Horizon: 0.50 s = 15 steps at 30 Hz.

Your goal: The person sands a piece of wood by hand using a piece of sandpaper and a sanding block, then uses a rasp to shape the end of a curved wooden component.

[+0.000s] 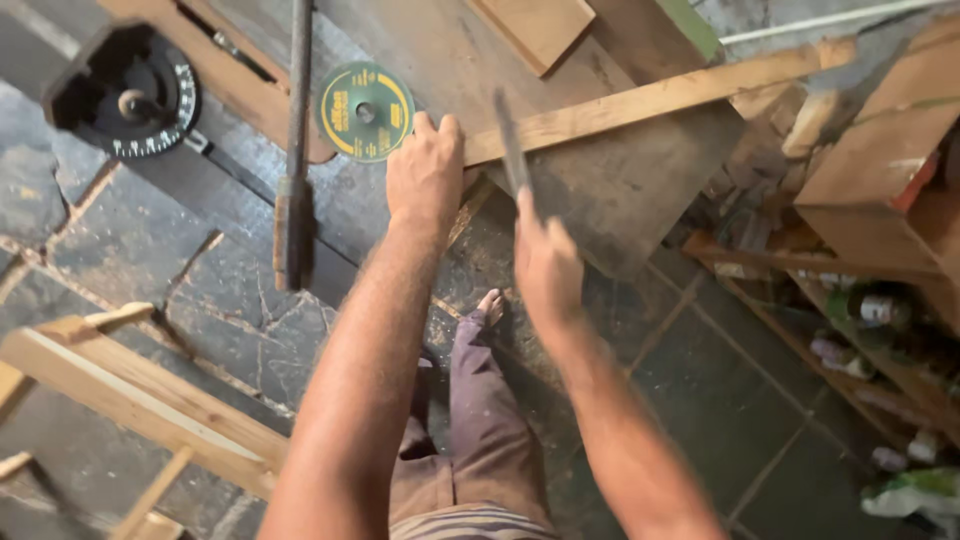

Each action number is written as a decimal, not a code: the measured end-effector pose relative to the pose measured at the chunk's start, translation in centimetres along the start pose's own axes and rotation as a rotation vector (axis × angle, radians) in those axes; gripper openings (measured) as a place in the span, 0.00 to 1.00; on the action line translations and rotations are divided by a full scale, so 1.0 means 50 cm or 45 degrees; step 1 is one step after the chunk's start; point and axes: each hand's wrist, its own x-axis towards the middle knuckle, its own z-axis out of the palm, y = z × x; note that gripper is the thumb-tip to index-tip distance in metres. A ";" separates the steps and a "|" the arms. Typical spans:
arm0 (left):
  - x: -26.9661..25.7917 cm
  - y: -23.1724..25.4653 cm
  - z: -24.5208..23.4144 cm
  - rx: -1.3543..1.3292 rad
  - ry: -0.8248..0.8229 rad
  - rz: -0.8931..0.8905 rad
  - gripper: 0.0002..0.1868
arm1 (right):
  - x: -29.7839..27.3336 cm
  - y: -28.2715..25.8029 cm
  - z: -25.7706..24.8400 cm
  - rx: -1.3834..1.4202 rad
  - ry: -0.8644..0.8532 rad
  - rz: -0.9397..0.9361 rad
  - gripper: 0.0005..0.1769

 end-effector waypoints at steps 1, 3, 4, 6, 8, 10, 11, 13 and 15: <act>-0.003 0.003 -0.001 -0.007 -0.001 -0.002 0.25 | -0.038 -0.014 -0.016 0.003 0.032 -0.032 0.23; 0.019 -0.004 0.005 0.003 0.032 0.009 0.23 | -0.022 -0.004 -0.010 -0.063 0.044 -0.071 0.23; 0.010 -0.010 0.015 0.016 0.022 0.011 0.21 | -0.002 0.009 0.000 -0.130 -0.010 -0.051 0.24; -0.006 -0.021 0.042 0.065 0.030 0.028 0.18 | 0.012 0.019 0.012 -0.143 -0.067 -0.001 0.24; -0.002 -0.024 0.060 0.136 0.099 0.048 0.15 | 0.027 0.023 0.016 -0.032 -0.059 0.032 0.23; 0.004 -0.026 0.058 0.143 0.089 0.008 0.13 | -0.017 0.007 -0.010 0.009 -0.066 -0.005 0.23; 0.005 -0.022 0.053 0.146 0.070 0.001 0.12 | -0.039 -0.002 -0.020 0.027 -0.069 -0.004 0.23; 0.021 -0.016 0.030 0.052 0.045 0.033 0.21 | -0.011 0.007 -0.012 -0.009 0.002 -0.065 0.24; -0.015 -0.007 0.016 0.005 -0.010 -0.008 0.26 | -0.020 0.014 -0.017 -0.016 -0.047 -0.053 0.24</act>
